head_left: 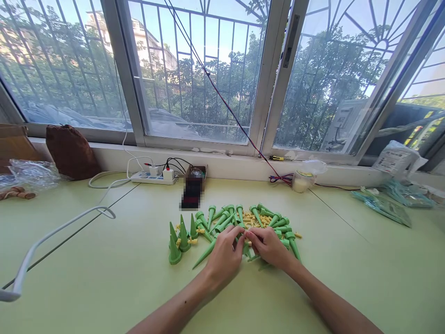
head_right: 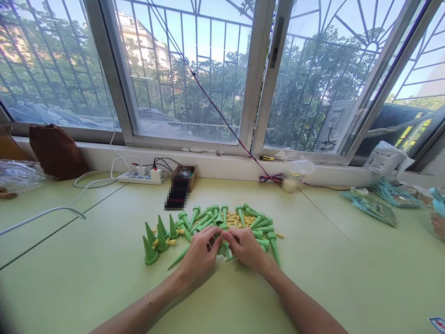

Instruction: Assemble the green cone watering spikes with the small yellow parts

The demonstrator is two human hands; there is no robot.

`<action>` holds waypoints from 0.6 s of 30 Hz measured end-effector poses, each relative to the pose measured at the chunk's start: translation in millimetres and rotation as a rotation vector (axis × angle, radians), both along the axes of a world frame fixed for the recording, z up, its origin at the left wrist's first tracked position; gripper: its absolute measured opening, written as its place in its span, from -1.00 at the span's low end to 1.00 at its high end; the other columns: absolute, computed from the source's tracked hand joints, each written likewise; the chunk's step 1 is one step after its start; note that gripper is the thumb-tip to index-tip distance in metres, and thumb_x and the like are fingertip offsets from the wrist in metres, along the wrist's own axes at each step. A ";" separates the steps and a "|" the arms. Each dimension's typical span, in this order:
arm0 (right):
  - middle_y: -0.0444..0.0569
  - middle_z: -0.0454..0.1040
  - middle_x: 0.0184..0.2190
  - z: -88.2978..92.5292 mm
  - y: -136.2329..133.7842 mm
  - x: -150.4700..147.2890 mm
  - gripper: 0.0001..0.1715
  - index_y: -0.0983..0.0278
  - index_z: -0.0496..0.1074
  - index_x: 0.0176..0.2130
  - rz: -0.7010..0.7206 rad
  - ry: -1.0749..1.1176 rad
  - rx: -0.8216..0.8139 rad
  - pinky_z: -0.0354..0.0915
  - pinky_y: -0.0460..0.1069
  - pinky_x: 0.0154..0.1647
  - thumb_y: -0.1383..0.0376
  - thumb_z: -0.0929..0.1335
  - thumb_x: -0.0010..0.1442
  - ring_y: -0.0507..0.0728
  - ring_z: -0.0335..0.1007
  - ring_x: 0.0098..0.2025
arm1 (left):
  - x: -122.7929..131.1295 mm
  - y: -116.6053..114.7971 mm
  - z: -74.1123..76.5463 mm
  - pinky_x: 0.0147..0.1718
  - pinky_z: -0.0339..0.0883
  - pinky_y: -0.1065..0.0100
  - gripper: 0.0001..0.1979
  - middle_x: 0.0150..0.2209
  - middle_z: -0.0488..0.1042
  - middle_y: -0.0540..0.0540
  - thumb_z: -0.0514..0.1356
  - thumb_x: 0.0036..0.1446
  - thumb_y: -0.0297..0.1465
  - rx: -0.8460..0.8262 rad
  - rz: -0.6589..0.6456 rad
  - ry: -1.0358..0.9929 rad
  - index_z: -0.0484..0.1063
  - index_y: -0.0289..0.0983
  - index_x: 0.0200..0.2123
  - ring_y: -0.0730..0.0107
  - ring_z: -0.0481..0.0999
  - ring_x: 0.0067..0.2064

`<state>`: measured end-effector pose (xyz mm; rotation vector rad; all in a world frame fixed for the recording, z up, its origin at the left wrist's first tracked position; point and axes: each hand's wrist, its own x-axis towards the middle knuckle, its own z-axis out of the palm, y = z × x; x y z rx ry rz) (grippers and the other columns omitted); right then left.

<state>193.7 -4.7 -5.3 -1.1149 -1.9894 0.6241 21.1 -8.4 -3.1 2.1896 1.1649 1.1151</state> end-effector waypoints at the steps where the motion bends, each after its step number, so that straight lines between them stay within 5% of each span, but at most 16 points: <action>1: -0.18 0.28 -0.66 0.2 0.1 -0.1 -0.47 0.26 0.24 -0.54 0.000 0.006 0.010 0.07 -0.08 -0.48 0.11 0.20 0.42 0.00 0.15 -0.59 | -0.2 0.4 -0.1 -0.34 0.29 0.36 -0.81 -0.31 0.47 -0.06 0.05 0.31 -0.42 0.004 0.004 -0.005 0.47 -0.23 -0.25 0.33 0.47 -0.29; 5: -0.16 0.37 -0.59 0.5 -0.8 0.0 -0.63 0.27 0.39 -0.39 0.030 0.027 0.015 0.10 -0.09 -0.48 0.14 0.25 0.39 0.02 0.20 -0.55 | -0.4 2.0 -0.4 -0.35 0.30 0.37 -0.82 -0.30 0.48 -0.06 0.06 0.30 -0.42 0.016 0.021 -0.019 0.47 -0.23 -0.25 0.35 0.48 -0.32; 11: -0.20 0.32 -0.67 -3.5 -0.2 1.1 -0.52 0.26 0.31 -0.50 0.012 0.057 -0.075 0.14 -0.09 -0.51 0.09 0.23 0.40 -0.01 0.18 -0.65 | -0.4 2.3 -1.5 -0.40 0.31 0.37 -0.82 -0.31 0.47 -0.07 0.05 0.30 -0.40 0.018 0.019 -0.022 0.46 -0.24 -0.25 0.33 0.48 -0.32; 18: -0.18 0.36 -0.58 -0.7 -3.4 0.0 -0.73 0.26 0.39 -0.23 0.069 0.139 -0.084 0.19 -0.08 -0.48 0.12 0.27 0.37 0.03 0.27 -0.56 | -1.7 5.5 -4.4 -0.38 0.33 0.35 -0.83 -0.26 0.49 -0.09 0.07 0.29 -0.41 0.011 0.023 -0.048 0.47 -0.23 -0.21 0.34 0.49 -0.31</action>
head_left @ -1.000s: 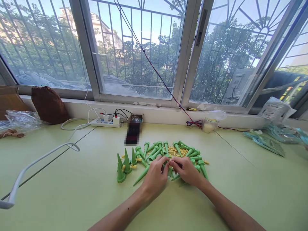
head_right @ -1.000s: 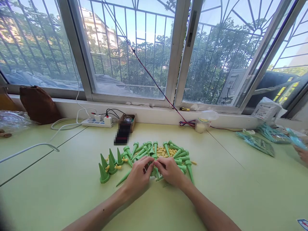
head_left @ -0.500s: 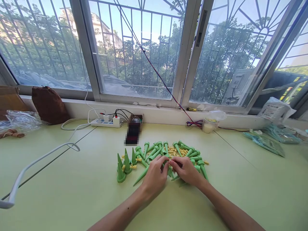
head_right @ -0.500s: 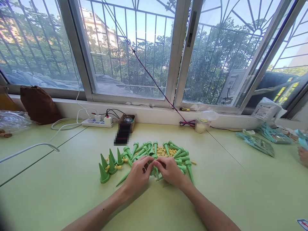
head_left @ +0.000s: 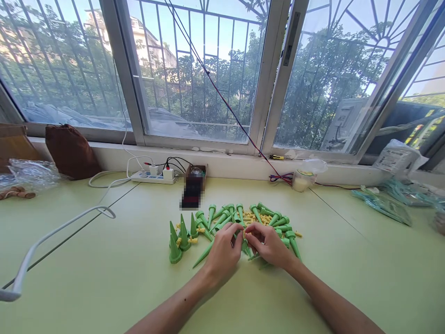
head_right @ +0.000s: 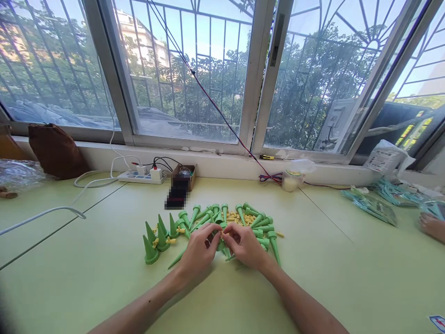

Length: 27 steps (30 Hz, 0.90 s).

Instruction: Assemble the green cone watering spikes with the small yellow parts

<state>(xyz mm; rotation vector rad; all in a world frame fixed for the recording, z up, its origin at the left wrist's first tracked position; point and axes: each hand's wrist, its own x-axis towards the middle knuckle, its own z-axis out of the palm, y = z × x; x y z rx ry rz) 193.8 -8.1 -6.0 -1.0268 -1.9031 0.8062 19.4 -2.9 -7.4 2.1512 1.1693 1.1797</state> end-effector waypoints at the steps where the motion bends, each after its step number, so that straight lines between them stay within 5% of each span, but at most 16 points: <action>1: -0.18 0.37 -0.57 0.4 -0.3 -0.1 -0.74 0.26 0.38 -0.24 0.011 0.008 -0.007 0.20 -0.08 -0.48 0.13 0.27 0.37 0.03 0.28 -0.55 | -0.1 0.6 -0.4 -0.38 0.33 0.35 -0.83 -0.26 0.49 -0.09 0.07 0.29 -0.41 0.004 0.001 -0.001 0.46 -0.23 -0.21 0.34 0.49 -0.31; 13: -0.21 0.19 -0.67 -2.8 5.2 -0.7 -0.44 0.26 0.17 -0.58 -0.108 -0.111 0.107 0.01 -0.07 -0.52 0.07 0.24 0.38 -0.01 0.07 -0.58 | 0.0 -2.4 2.2 -0.41 0.30 0.36 -0.83 -0.32 0.46 -0.08 0.05 0.28 -0.44 0.040 -0.009 0.028 0.45 -0.24 -0.26 0.37 0.45 -0.37; 21: -0.09 0.42 -0.48 6.3 -2.0 -2.7 -0.75 0.29 0.46 -0.23 -0.079 -0.066 0.134 0.19 -0.07 -0.43 0.17 0.30 0.33 0.06 0.27 -0.46 | -1.2 1.4 2.0 -0.37 0.33 0.34 -0.82 -0.30 0.49 -0.08 0.07 0.28 -0.43 0.056 0.024 0.005 0.48 -0.23 -0.24 0.36 0.47 -0.37; 27: -0.14 0.38 -0.55 0.6 1.7 0.3 -0.72 0.28 0.40 -0.35 -0.072 -0.077 0.092 0.16 -0.07 -0.46 0.20 0.28 0.35 0.04 0.25 -0.51 | -0.3 -0.6 3.8 -0.37 0.33 0.34 -0.82 -0.29 0.49 -0.09 0.06 0.28 -0.45 0.047 0.019 0.017 0.48 -0.24 -0.24 0.34 0.47 -0.34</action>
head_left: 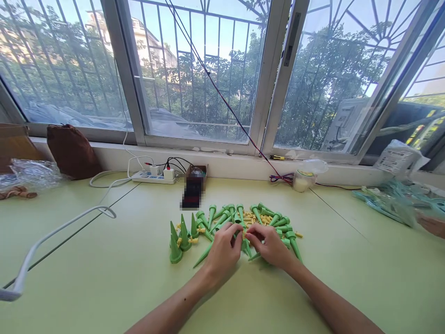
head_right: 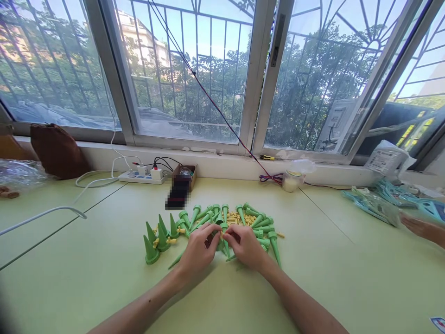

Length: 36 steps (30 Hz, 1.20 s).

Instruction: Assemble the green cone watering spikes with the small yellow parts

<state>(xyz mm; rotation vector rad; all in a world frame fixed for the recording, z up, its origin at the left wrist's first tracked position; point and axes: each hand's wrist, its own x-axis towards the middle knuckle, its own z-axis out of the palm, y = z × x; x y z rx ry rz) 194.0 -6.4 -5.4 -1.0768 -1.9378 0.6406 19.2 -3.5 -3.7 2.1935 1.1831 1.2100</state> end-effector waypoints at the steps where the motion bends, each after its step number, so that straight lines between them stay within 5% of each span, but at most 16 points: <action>1: -0.15 0.37 -0.57 -1.1 1.1 0.4 -0.68 0.28 0.39 -0.39 -0.008 -0.012 -0.001 0.14 -0.08 -0.46 0.18 0.28 0.35 0.03 0.22 -0.52 | 0.1 -0.3 0.1 -0.36 0.33 0.34 -0.82 -0.30 0.49 -0.10 0.06 0.27 -0.45 0.000 -0.003 0.006 0.48 -0.24 -0.26 0.33 0.47 -0.33; 5: -0.15 0.35 -0.59 -1.6 2.0 0.1 -0.59 0.29 0.39 -0.43 -0.034 -0.039 0.019 0.11 -0.07 -0.47 0.13 0.26 0.38 0.03 0.19 -0.53 | 0.1 -0.3 0.5 -0.36 0.33 0.33 -0.81 -0.29 0.49 -0.10 0.07 0.26 -0.46 -0.006 -0.011 0.010 0.48 -0.25 -0.27 0.33 0.47 -0.33; 12: -0.11 0.38 -0.49 3.2 -3.3 -1.3 -0.77 0.28 0.42 -0.24 0.018 -0.004 0.040 0.18 -0.07 -0.44 0.17 0.29 0.33 0.05 0.23 -0.47 | -0.1 0.0 1.3 -0.35 0.35 0.33 -0.82 -0.29 0.51 -0.09 0.07 0.26 -0.46 0.005 -0.009 -0.010 0.49 -0.23 -0.25 0.34 0.48 -0.33; 19: -0.14 0.37 -0.55 -2.8 1.1 0.4 -0.68 0.28 0.38 -0.38 -0.002 -0.028 0.009 0.13 -0.07 -0.46 0.17 0.26 0.36 0.03 0.20 -0.51 | 0.4 -0.2 1.0 -0.37 0.32 0.35 -0.82 -0.30 0.50 -0.08 0.08 0.26 -0.46 0.005 -0.012 0.014 0.49 -0.24 -0.26 0.34 0.48 -0.34; 25: -0.13 0.36 -0.51 -1.1 -0.4 0.2 -0.76 0.28 0.42 -0.25 0.013 -0.012 0.029 0.14 -0.07 -0.46 0.16 0.30 0.34 0.05 0.21 -0.48 | -0.2 0.9 0.4 -0.38 0.32 0.35 -0.82 -0.29 0.49 -0.08 0.07 0.28 -0.44 -0.011 -0.006 0.012 0.48 -0.23 -0.23 0.34 0.48 -0.33; 32: -0.15 0.35 -0.57 -3.3 1.7 1.0 -0.59 0.28 0.36 -0.43 -0.001 -0.052 0.015 0.12 -0.07 -0.47 0.11 0.25 0.38 0.03 0.18 -0.53 | 0.5 -1.0 0.7 -0.39 0.32 0.34 -0.81 -0.32 0.47 -0.09 0.06 0.28 -0.44 -0.016 -0.012 0.027 0.48 -0.24 -0.27 0.33 0.48 -0.33; 36: -0.16 0.33 -0.57 -2.1 0.9 0.3 -0.65 0.27 0.40 -0.35 0.013 -0.048 0.027 0.10 -0.07 -0.48 0.11 0.27 0.37 0.03 0.16 -0.52 | 0.8 -1.1 0.6 -0.37 0.32 0.34 -0.82 -0.31 0.48 -0.08 0.06 0.26 -0.46 -0.020 -0.017 0.027 0.48 -0.23 -0.26 0.34 0.47 -0.33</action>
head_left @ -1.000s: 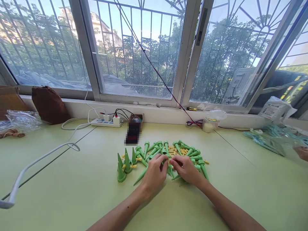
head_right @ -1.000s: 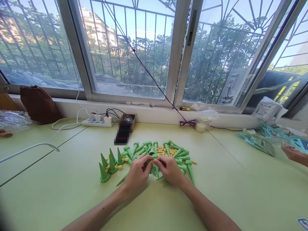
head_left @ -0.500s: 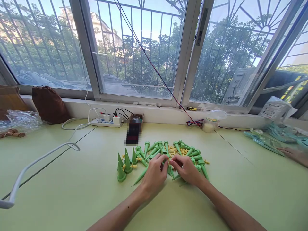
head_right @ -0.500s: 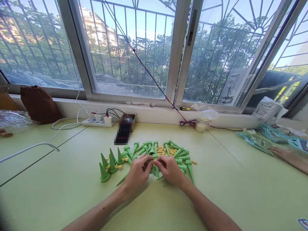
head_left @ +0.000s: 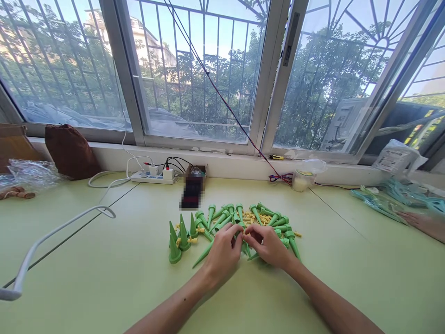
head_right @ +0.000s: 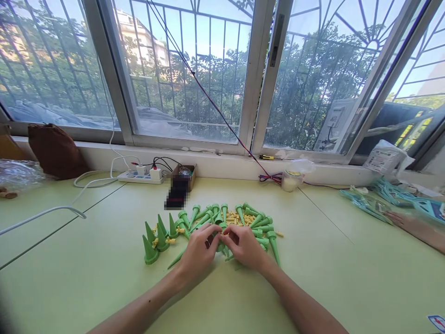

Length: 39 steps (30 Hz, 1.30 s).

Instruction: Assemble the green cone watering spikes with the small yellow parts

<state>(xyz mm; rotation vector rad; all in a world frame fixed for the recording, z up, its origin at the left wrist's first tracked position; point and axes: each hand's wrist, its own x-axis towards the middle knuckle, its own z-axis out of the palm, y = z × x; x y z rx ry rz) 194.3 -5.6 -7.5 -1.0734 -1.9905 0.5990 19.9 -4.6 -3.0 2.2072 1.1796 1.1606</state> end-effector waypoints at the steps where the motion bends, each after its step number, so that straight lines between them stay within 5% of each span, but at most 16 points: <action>1: -0.16 0.33 -0.56 0.3 -0.3 -0.2 -0.67 0.27 0.40 -0.34 0.009 0.000 -0.002 0.09 -0.07 -0.48 0.12 0.27 0.36 0.04 0.16 -0.52 | 0.0 0.0 0.1 -0.37 0.32 0.34 -0.82 -0.31 0.48 -0.08 0.07 0.26 -0.46 -0.001 0.000 -0.001 0.48 -0.23 -0.26 0.34 0.47 -0.33; 11: -0.21 0.19 -0.65 -0.2 0.9 0.0 -0.50 0.26 0.22 -0.54 -0.059 -0.059 -0.002 -0.01 -0.07 -0.51 0.11 0.25 0.38 0.00 0.03 -0.57 | 0.4 -0.5 -0.1 -0.37 0.30 0.36 -0.82 -0.32 0.47 -0.07 0.07 0.27 -0.46 -0.007 0.001 0.009 0.49 -0.24 -0.26 0.36 0.46 -0.33; 18: -0.14 0.38 -0.50 2.1 -1.5 -1.6 -0.74 0.27 0.41 -0.29 -0.016 -0.001 0.016 0.13 -0.07 -0.41 0.21 0.26 0.37 0.05 0.22 -0.47 | 0.8 1.1 1.3 -0.36 0.29 0.36 -0.81 -0.31 0.48 -0.08 0.07 0.28 -0.47 -0.014 -0.007 0.004 0.49 -0.24 -0.26 0.36 0.46 -0.34; 31: -0.24 0.19 -0.60 -1.3 1.6 -0.4 -0.69 0.25 0.26 -0.39 -0.031 0.012 -0.040 0.00 -0.09 -0.49 0.18 0.25 0.38 0.01 0.03 -0.54 | 0.1 -1.3 -0.4 -0.39 0.26 0.37 -0.81 -0.33 0.46 -0.06 0.06 0.28 -0.45 -0.024 -0.010 0.007 0.49 -0.24 -0.26 0.37 0.44 -0.35; 39: -0.18 0.31 -0.54 2.2 -0.5 -1.5 -0.74 0.27 0.34 -0.36 -0.001 0.021 -0.007 0.10 -0.09 -0.44 0.20 0.28 0.36 0.03 0.17 -0.49 | 0.1 -0.6 -0.7 -0.33 0.27 0.36 -0.82 -0.33 0.46 -0.05 0.08 0.27 -0.47 -0.012 -0.007 0.023 0.49 -0.24 -0.26 0.36 0.45 -0.33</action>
